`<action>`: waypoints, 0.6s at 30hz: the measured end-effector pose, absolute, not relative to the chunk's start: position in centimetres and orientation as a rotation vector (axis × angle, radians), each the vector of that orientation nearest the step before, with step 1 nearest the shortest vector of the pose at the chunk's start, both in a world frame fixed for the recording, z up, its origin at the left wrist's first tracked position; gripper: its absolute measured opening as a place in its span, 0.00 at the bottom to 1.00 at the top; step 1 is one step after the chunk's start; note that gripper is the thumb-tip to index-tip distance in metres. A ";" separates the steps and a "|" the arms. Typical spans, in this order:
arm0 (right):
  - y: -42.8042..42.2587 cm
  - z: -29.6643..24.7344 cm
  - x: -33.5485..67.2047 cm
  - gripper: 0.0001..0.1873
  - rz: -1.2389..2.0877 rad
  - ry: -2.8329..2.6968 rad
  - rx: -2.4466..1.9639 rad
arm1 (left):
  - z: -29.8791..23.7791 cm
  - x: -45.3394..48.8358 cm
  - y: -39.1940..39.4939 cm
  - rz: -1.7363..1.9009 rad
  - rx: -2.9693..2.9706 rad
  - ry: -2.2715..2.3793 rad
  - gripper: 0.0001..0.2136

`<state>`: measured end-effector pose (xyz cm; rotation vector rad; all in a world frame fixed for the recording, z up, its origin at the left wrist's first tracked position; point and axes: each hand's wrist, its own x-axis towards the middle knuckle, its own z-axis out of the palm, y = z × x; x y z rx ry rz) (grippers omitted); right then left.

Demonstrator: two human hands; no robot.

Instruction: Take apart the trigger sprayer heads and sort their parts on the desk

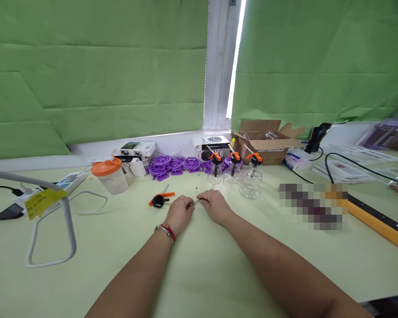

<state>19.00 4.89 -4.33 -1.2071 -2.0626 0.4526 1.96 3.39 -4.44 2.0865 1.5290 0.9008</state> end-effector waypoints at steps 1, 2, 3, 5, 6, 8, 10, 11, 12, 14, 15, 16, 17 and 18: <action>4.9 -4.4 19.0 0.11 0.563 -1.968 -1.213 | -4.5 1.9 3.4 0.925 2.066 1.519 0.06; 4.8 -4.4 19.0 0.10 0.684 -1.854 -1.215 | -4.5 1.9 3.3 0.953 2.043 1.508 0.06; 4.8 -4.5 18.8 0.09 0.814 -1.726 -1.214 | -4.4 1.9 3.3 0.985 2.017 1.496 0.06; 4.5 -4.4 18.5 0.08 1.085 -1.449 -1.199 | -4.3 1.8 3.2 1.048 1.970 1.476 0.07; 4.3 -4.4 18.2 0.07 1.220 -1.315 -1.180 | -4.1 1.9 3.1 1.083 1.946 1.465 0.07; 3.8 -4.2 17.7 0.08 1.479 -1.081 -1.111 | -3.8 2.1 2.9 1.172 1.894 1.431 0.07; 3.3 -4.0 17.3 0.06 1.697 -0.929 -1.015 | -3.5 2.3 2.6 1.256 1.861 1.377 0.07; 3.1 -3.9 17.2 0.05 1.779 -0.880 -0.970 | -3.5 2.4 2.5 1.281 1.859 1.345 0.06; 2.9 -3.8 17.1 0.03 1.840 -0.843 -0.935 | -3.4 2.6 2.4 1.293 1.865 1.318 0.06; 2.6 -3.7 16.9 0.00 1.903 -0.798 -0.902 | -3.5 2.7 2.3 1.285 1.865 1.287 0.07; 2.6 -3.6 16.9 0.01 1.915 -0.787 -0.897 | -3.6 2.7 2.2 1.280 1.852 1.277 0.09; 2.6 -3.6 16.8 0.02 1.924 -0.780 -0.896 | -3.7 2.7 2.3 1.277 1.836 1.267 0.11; 2.6 -3.6 16.8 0.03 1.930 -0.777 -0.893 | -3.7 2.7 2.3 1.276 1.824 1.256 0.13; 2.6 -3.6 16.8 0.03 1.933 -0.775 -0.891 | -3.8 2.7 2.3 1.272 1.825 1.244 0.14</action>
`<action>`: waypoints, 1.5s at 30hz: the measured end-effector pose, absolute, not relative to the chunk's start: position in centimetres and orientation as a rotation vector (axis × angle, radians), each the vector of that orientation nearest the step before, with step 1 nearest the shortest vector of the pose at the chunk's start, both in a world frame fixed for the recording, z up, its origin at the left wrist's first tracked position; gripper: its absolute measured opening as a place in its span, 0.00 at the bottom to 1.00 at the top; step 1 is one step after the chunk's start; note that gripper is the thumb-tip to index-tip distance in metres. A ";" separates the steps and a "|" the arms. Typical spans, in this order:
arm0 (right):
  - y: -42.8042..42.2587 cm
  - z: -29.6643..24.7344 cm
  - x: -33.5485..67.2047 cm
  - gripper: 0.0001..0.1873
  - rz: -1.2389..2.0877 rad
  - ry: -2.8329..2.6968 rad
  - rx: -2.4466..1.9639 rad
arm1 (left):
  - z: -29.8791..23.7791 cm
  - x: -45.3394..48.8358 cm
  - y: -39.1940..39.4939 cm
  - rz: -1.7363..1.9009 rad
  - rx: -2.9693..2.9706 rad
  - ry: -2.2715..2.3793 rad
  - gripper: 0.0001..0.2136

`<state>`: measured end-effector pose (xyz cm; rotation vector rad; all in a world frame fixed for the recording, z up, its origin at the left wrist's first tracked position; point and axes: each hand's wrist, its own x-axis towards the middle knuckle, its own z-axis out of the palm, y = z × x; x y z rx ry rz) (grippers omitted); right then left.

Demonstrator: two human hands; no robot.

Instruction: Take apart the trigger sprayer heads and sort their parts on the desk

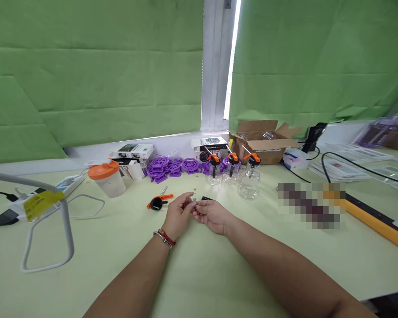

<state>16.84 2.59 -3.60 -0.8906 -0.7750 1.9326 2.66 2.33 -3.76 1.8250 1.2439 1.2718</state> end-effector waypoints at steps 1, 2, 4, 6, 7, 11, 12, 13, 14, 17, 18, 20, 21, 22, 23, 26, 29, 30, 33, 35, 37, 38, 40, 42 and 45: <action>2.6 -3.6 16.8 0.04 1.934 -0.774 -0.888 | -3.7 2.6 2.4 1.267 1.839 1.233 0.14; 2.6 -3.7 16.9 0.04 1.935 -0.775 -0.888 | -3.7 2.6 2.4 1.261 1.860 1.226 0.14; 2.7 -3.8 16.9 0.04 1.940 -0.783 -0.886 | -3.5 2.5 2.4 1.242 1.890 1.230 0.10; 2.7 -3.9 16.9 0.04 1.953 -0.798 -0.870 | -3.4 2.5 2.4 1.233 1.863 1.244 0.09; 2.7 -3.9 16.9 0.03 1.959 -0.806 -0.858 | -3.3 2.5 2.4 1.233 1.835 1.245 0.09; 2.8 -4.1 16.8 0.02 1.957 -0.836 -0.848 | -3.2 2.6 2.4 1.216 1.833 1.208 0.17; 2.8 -4.1 16.8 0.02 1.952 -0.840 -0.855 | -3.1 2.6 2.4 1.204 1.866 1.198 0.17; 2.8 -4.2 16.8 0.02 1.949 -0.844 -0.860 | -3.1 2.6 2.4 1.196 1.890 1.195 0.15; 2.8 -4.2 16.8 0.02 1.949 -0.846 -0.860 | -3.1 2.6 2.4 1.192 1.893 1.199 0.14; 2.8 -4.1 17.0 0.01 1.954 -0.844 -0.859 | -3.2 2.6 2.4 1.209 1.808 1.227 0.10; 2.8 -4.1 17.0 0.01 1.957 -0.836 -0.863 | -3.2 2.6 2.5 1.225 1.773 1.233 0.10; 2.8 -3.9 17.0 0.03 1.958 -0.815 -0.874 | -3.4 2.5 2.5 1.268 1.732 1.229 0.08; 2.7 -3.8 17.0 0.04 1.960 -0.803 -0.876 | -3.4 2.5 2.6 1.285 1.725 1.223 0.07; 2.7 -3.8 17.0 0.05 1.965 -0.792 -0.875 | -3.5 2.5 2.6 1.295 1.722 1.220 0.07; 2.7 -3.7 17.0 0.05 1.971 -0.784 -0.874 | -3.5 2.5 2.6 1.297 1.724 1.221 0.06; 2.7 -3.6 17.0 0.04 1.947 -0.797 -0.902 | -3.3 2.5 2.5 1.297 1.753 1.265 0.05; 3.4 -3.4 17.8 0.03 1.741 -0.941 -1.033 | -3.0 2.5 2.3 1.341 1.763 1.362 0.05; 3.8 -3.3 18.3 0.04 1.601 -1.028 -1.111 | -2.9 2.4 2.3 1.350 1.760 1.398 0.05; 5.1 -3.2 20.2 0.06 1.001 -1.383 -1.372 | -3.0 2.2 2.2 1.332 1.768 1.488 0.07; 5.8 -3.3 21.1 0.08 0.634 -1.606 -1.494 | -3.3 2.1 2.2 1.295 1.809 1.534 0.08; 6.1 -3.6 21.5 0.09 0.437 -1.780 -1.564 | -3.5 2.0 2.3 1.260 1.863 1.565 0.08; 6.2 -3.7 21.5 0.10 0.393 -1.852 -1.581 | -3.6 2.0 2.3 1.245 1.886 1.574 0.08; 6.1 -3.9 21.2 0.10 0.356 -1.975 -1.580 | -3.6 2.0 2.3 1.220 1.918 1.584 0.07; 6.1 -3.9 20.8 0.10 0.339 -2.065 -1.553 | -3.6 2.1 2.3 1.201 1.935 1.593 0.07; 6.3 -3.8 20.5 0.11 0.318 -2.180 -1.468 | -3.5 2.1 2.3 1.180 1.948 1.608 0.07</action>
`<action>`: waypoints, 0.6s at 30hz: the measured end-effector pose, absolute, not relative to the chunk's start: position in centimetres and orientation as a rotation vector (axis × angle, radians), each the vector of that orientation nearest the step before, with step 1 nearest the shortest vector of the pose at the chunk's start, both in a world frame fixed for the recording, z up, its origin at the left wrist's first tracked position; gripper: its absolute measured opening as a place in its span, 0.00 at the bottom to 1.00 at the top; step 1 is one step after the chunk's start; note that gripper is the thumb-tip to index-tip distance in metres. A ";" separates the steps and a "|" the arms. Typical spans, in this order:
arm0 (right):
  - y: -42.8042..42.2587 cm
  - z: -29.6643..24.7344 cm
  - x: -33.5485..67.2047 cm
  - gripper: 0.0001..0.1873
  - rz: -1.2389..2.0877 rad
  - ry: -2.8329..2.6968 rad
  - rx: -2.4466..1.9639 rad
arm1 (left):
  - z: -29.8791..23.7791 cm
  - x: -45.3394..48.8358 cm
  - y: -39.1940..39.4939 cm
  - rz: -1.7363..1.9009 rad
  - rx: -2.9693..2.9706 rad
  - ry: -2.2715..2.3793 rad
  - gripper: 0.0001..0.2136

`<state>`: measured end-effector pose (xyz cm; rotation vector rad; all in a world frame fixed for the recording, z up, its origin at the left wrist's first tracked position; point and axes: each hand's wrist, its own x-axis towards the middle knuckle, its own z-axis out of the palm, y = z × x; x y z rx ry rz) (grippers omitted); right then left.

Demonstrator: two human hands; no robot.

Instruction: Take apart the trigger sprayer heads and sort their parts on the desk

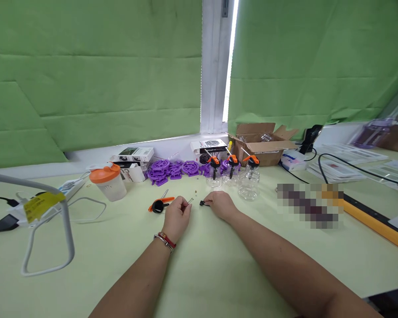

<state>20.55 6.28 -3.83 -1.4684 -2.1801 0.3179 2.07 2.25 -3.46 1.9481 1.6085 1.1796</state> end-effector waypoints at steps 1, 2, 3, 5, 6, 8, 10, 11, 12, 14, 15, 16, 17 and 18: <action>6.4 -3.8 20.5 0.11 0.313 -2.215 -1.433 | -3.5 2.0 2.3 1.172 1.954 1.609 0.06; 6.5 -3.7 20.6 0.11 0.315 -2.246 -1.396 | -3.5 2.0 2.3 1.164 1.961 1.601 0.04; 6.7 -3.7 20.6 0.11 0.327 -2.269 -1.362 | -3.5 2.0 2.3 1.153 1.971 1.585 0.04; 7.0 -3.6 20.9 0.11 0.396 -2.296 -1.296 | -3.6 1.9 2.4 1.102 2.008 1.543 0.11; 7.2 -3.6 21.0 0.11 0.455 -2.298 -1.262 | -3.7 2.0 2.5 1.054 2.044 1.522 0.14; 7.5 -3.7 21.3 0.11 0.597 -2.281 -1.207 | -3.8 2.2 2.5 0.912 2.165 1.476 0.16; 7.6 -3.7 21.6 0.10 0.722 -2.251 -1.168 | -3.8 2.5 2.5 0.761 2.311 1.438 0.13; 7.7 -3.7 21.6 0.09 0.767 -2.234 -1.155 | -3.8 2.6 2.5 0.703 2.371 1.432 0.12; 7.7 -3.7 21.7 0.09 0.800 -2.219 -1.145 | -3.8 2.8 2.5 0.664 2.412 1.437 0.11; 7.8 -3.8 21.8 0.08 0.853 -2.196 -1.130 | -3.7 3.0 2.4 0.634 2.441 1.466 0.10; 7.9 -3.8 21.8 0.08 0.880 -2.187 -1.135 | -3.7 3.1 2.4 0.635 2.440 1.477 0.10; 8.1 -3.8 21.8 0.07 0.891 -2.175 -1.158 | -3.7 3.1 2.4 0.642 2.435 1.485 0.10; 8.4 -3.8 21.8 0.07 0.884 -2.161 -1.199 | -3.7 3.1 2.4 0.648 2.431 1.487 0.10; 8.7 -3.9 21.7 0.07 0.857 -2.143 -1.251 | -3.6 3.1 2.4 0.652 2.428 1.487 0.09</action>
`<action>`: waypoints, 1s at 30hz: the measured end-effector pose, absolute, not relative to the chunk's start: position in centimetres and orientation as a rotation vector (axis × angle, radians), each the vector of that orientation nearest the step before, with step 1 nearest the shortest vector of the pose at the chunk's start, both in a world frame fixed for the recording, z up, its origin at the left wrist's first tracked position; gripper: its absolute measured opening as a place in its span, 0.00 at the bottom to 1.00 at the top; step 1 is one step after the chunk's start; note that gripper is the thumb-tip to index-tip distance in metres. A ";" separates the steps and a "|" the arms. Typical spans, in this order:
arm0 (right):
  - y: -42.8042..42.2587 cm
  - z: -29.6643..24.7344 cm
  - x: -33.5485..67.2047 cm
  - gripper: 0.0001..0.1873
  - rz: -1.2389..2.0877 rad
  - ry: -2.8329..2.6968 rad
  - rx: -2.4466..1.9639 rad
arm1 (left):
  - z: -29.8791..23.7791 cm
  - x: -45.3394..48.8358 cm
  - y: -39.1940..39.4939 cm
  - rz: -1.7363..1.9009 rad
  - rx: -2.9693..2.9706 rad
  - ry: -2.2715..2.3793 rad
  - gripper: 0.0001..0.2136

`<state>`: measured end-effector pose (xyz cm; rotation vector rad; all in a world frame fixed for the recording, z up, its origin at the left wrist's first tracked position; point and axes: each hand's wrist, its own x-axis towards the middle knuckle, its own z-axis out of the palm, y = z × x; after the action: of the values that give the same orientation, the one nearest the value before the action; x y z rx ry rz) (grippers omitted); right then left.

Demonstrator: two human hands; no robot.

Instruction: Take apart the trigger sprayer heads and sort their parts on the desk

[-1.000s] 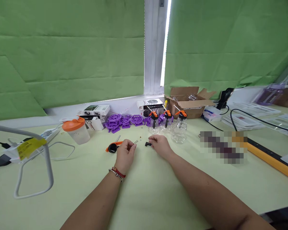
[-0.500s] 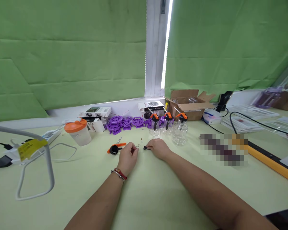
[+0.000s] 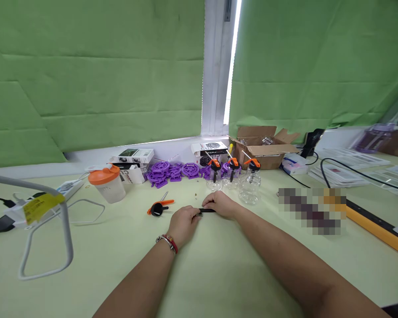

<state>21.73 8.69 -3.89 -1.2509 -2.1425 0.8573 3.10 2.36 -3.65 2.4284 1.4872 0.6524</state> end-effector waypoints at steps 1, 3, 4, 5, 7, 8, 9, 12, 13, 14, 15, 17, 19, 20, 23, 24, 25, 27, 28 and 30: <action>9.1 -4.0 21.6 0.07 0.815 -2.121 -1.305 | -3.6 3.1 2.3 0.655 2.428 1.487 0.09; 10.0 -4.1 21.2 0.07 0.715 -2.072 -1.396 | -3.6 3.0 2.3 0.658 2.432 1.482 0.09; 10.5 -4.2 20.9 0.07 0.675 -2.056 -1.424 | -3.6 3.0 2.3 0.660 2.430 1.479 0.10; 10.9 -4.3 20.6 0.07 0.644 -2.048 -1.440 | -3.6 3.0 2.3 0.665 2.425 1.477 0.10; 11.7 -4.4 19.9 0.05 0.589 -2.046 -1.456 | -3.6 2.9 2.4 0.681 2.409 1.481 0.09; 12.0 -4.5 19.6 0.05 0.568 -2.051 -1.454 | -3.7 2.8 2.4 0.693 2.399 1.483 0.09; 12.3 -4.6 19.3 0.05 0.551 -2.059 -1.448 | -3.7 2.8 2.5 0.712 2.390 1.480 0.09; 12.7 -4.8 18.7 0.04 0.523 -2.085 -1.425 | -3.9 2.7 2.7 0.796 2.379 1.416 0.08; 12.7 -4.9 18.7 0.04 0.521 -2.092 -1.416 | -3.9 2.7 2.8 0.818 2.383 1.379 0.07; 12.8 -5.0 18.7 0.04 0.523 -2.097 -1.408 | -4.0 2.7 2.9 0.827 2.391 1.341 0.07; 12.7 -5.1 18.7 0.04 0.530 -2.100 -1.399 | -4.0 2.7 2.9 0.820 2.403 1.305 0.07; 12.7 -5.2 18.8 0.05 0.554 -2.098 -1.382 | -4.0 2.8 2.9 0.784 2.431 1.257 0.07; 12.6 -5.3 18.9 0.05 0.586 -2.084 -1.374 | -3.9 2.9 2.9 0.766 2.449 1.250 0.07; 12.6 -5.2 19.0 0.05 0.602 -2.071 -1.371 | -3.9 3.0 2.9 0.768 2.451 1.256 0.07; 12.4 -4.8 19.3 0.06 0.646 -2.007 -1.368 | -3.8 3.0 2.8 0.790 2.443 1.273 0.07; 12.3 -4.6 19.4 0.06 0.662 -1.979 -1.367 | -3.7 3.0 2.7 0.801 2.440 1.275 0.07; 12.0 -4.3 19.6 0.07 0.679 -1.953 -1.365 | -3.7 3.0 2.7 0.821 2.434 1.281 0.07; 11.1 -3.7 19.8 0.09 0.723 -1.916 -1.348 | -3.6 3.0 2.7 0.891 2.405 1.318 0.07; 10.5 -3.4 20.0 0.09 0.784 -1.913 -1.318 | -3.6 3.0 2.7 0.931 2.379 1.346 0.07; 9.0 -2.9 20.2 0.10 0.993 -1.931 -1.204 | -3.6 3.0 2.7 1.011 2.310 1.400 0.07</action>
<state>20.17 9.04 -2.92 -1.2042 -1.9312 0.9928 2.99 2.70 -3.56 2.3103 1.3999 1.0115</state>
